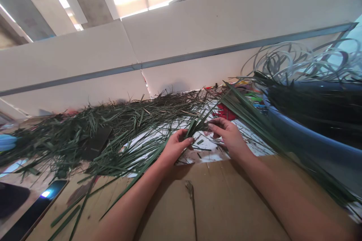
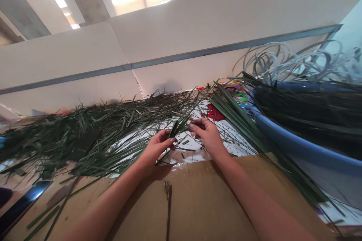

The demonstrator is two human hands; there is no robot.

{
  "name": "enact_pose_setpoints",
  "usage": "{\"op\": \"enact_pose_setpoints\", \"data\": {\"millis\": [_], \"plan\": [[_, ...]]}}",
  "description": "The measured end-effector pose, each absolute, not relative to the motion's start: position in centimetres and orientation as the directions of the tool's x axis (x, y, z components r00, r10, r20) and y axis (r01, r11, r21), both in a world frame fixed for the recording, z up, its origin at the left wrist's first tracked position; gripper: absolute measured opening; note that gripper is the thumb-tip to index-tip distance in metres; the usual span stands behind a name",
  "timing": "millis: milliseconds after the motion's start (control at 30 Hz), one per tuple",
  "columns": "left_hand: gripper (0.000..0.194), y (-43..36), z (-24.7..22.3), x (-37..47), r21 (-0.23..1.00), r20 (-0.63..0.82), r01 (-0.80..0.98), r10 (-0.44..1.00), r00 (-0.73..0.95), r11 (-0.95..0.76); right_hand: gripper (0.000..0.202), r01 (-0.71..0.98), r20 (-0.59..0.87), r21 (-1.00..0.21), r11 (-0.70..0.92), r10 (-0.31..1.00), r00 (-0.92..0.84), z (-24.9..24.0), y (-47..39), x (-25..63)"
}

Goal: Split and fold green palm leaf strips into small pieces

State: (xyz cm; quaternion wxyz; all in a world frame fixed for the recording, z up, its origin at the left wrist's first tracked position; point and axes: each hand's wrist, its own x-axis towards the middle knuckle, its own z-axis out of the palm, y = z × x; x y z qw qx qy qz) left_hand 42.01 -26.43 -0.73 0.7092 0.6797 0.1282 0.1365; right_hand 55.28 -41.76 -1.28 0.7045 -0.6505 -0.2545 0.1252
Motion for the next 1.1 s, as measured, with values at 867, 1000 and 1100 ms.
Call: {"op": "enact_pose_setpoints", "data": {"millis": [867, 1000, 1100], "plan": [[0.031, -25.2, -2.4, 42.8, 0.997, 0.072, -0.067, 0.451, 0.889, -0.027, 0.019, 0.398, 0.242, -0.917, 0.02, 0.821, 0.518, -1.2, -41.7, 53.7], [0.025, -24.6, -2.9, 42.8, 0.963, 0.178, -0.057, 0.464, 0.868, -0.265, 0.027, 0.407, 0.33, -0.913, 0.04, 0.661, 0.674, -1.3, -41.8, 54.3], [0.023, -24.4, -3.3, 42.7, 0.883, 0.243, -0.011, 0.437, 0.866, -0.47, 0.031, 0.422, 0.375, -0.905, 0.059, 0.583, 0.721, -1.6, -41.9, 54.5]]}}
